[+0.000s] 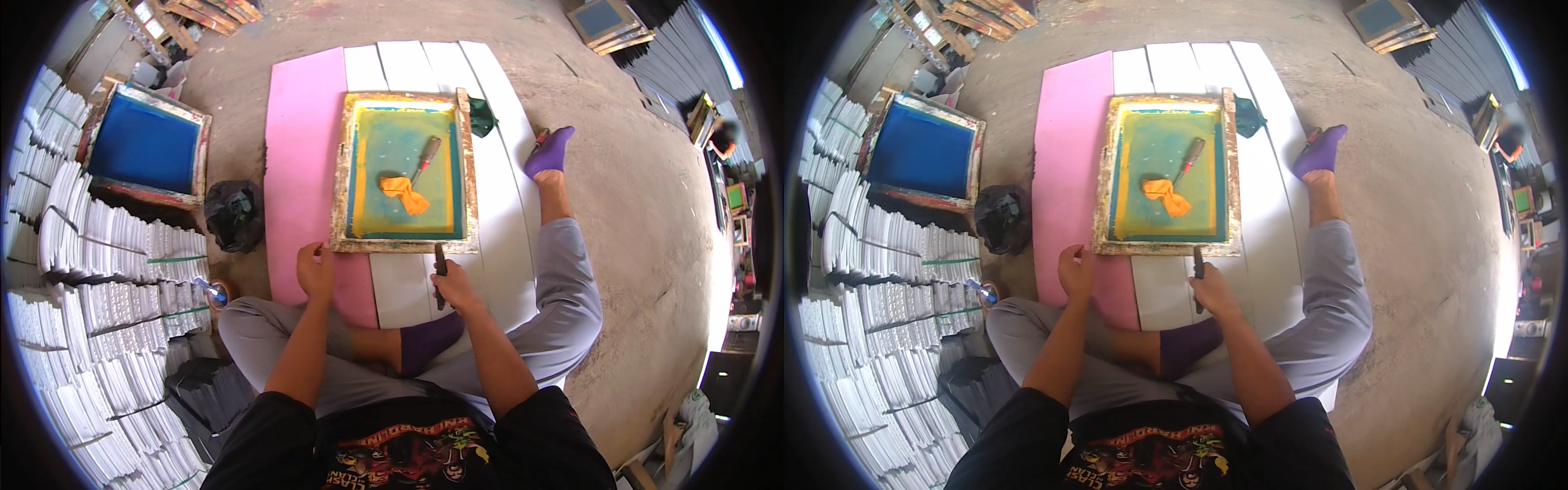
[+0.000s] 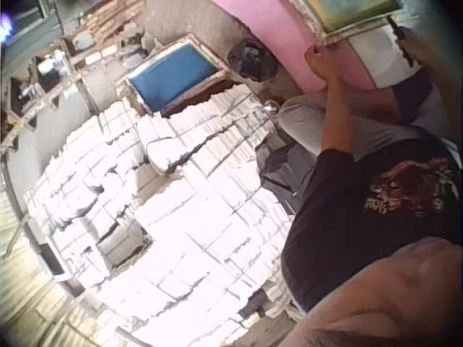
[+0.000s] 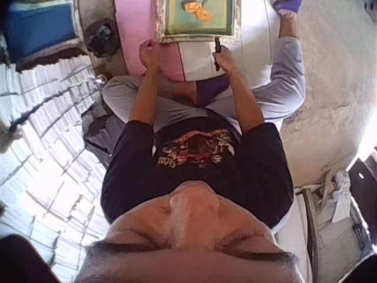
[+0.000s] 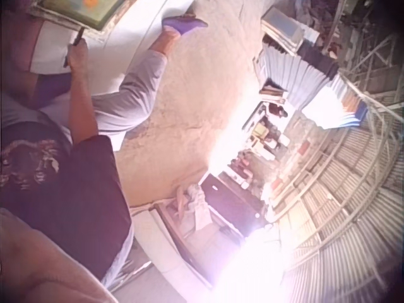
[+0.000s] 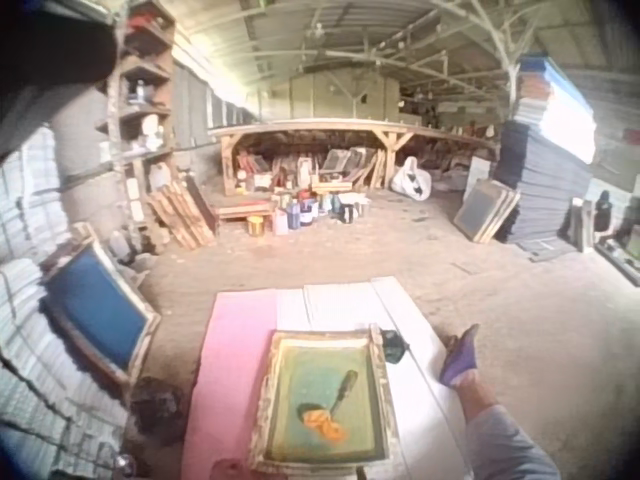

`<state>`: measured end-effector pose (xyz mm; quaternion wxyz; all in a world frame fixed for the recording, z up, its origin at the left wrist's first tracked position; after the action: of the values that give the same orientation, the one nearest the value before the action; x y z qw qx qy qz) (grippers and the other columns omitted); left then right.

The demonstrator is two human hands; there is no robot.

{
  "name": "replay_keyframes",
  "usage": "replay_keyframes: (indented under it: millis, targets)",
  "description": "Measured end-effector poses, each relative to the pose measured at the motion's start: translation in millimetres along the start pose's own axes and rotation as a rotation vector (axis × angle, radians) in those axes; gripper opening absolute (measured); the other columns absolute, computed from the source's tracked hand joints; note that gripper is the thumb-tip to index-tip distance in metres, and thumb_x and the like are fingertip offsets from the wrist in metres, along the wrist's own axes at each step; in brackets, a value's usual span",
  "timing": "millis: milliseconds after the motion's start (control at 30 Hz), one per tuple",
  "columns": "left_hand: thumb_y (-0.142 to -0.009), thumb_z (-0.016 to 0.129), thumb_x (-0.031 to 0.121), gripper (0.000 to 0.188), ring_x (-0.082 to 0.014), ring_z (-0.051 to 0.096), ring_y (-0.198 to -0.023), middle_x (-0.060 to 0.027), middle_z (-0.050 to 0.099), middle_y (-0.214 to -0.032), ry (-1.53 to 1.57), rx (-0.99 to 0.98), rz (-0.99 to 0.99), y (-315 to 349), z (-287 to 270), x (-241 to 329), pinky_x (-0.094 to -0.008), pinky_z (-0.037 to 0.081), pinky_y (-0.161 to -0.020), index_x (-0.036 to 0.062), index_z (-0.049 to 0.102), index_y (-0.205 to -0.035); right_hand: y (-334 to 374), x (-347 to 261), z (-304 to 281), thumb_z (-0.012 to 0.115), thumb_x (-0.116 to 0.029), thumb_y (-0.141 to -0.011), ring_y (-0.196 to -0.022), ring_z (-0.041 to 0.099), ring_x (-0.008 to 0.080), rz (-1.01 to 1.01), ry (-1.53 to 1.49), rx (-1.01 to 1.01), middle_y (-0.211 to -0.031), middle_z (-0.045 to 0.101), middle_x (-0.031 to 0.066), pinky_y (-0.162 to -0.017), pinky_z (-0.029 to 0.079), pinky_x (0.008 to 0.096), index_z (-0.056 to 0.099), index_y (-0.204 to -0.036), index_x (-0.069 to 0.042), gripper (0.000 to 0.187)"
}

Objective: The person sits on the floor and uses a squeegee to spread ink across a screen-printing frame placed on a pink sheet. They repeatedly pull the squeegee across the screen, then scrape excess ink back into the reservoir. The person also uses a small tool to clean the edges of the frame.

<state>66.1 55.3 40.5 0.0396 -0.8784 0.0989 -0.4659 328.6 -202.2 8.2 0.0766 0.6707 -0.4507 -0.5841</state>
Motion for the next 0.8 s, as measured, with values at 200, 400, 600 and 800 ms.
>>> replay_keyframes:
  millis: [200, 400, 600, 800]
  targets:
    - [-0.085, 0.079, 0.019, 0.019, -0.0306, 0.064, -0.092, -0.006, 0.069, -0.098, -0.074, -0.191, 0.622, 57, 62, 119, -0.0443, 0.052, -0.08, 0.0099, 0.074, -0.1, 3, 19, -61, 0.067, -0.019, -0.093, -0.091, 0.072, 0.0447, 0.097, 0.239, 0.221, -0.1, 0.072, 0.0281, -0.084, 0.057, 0.0508, 0.06, -0.11, 0.007, 0.032]
    - [-0.083, 0.08, 0.019, 0.019, -0.0309, 0.064, -0.094, -0.0054, 0.069, -0.101, -0.055, -0.279, 0.677, 84, 98, 144, -0.0446, 0.052, -0.079, 0.0109, 0.074, -0.098, 10, 11, -61, 0.062, -0.021, -0.095, -0.109, 0.067, 0.0517, 0.074, 0.384, 0.269, -0.109, 0.07, 0.0342, -0.1, 0.051, 0.0554, 0.059, -0.116, 0.007, 0.035]
    - [-0.082, 0.081, 0.016, 0.019, -0.0313, 0.065, -0.098, -0.0064, 0.069, -0.106, -0.088, -0.367, 0.649, 94, 113, 144, -0.0455, 0.052, -0.081, 0.0106, 0.075, -0.099, 8, 3, -58, 0.056, -0.017, -0.095, -0.105, 0.067, 0.0541, 0.052, 0.423, 0.247, -0.107, 0.07, 0.0367, -0.098, 0.051, 0.0574, 0.055, -0.117, 0.007, 0.033]
    - [-0.081, 0.081, 0.017, 0.024, -0.0321, 0.064, -0.098, -0.0063, 0.068, -0.109, -0.084, -0.364, 0.649, 99, 113, 140, -0.0451, 0.052, -0.082, 0.0119, 0.076, -0.103, 8, 8, -56, 0.056, -0.015, -0.092, -0.106, 0.066, 0.0538, 0.087, 0.407, 0.303, -0.108, 0.07, 0.0357, -0.098, 0.05, 0.0584, 0.057, -0.118, 0.004, 0.032]
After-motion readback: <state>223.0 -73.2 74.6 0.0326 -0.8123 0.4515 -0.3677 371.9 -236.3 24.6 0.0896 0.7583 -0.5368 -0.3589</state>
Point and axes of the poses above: each hand's wrist, its own y-axis away from the middle knuckle, its own z-axis out of the palm, x = y × z, the point moved 9 cm from there along -y, towards the middle knuckle
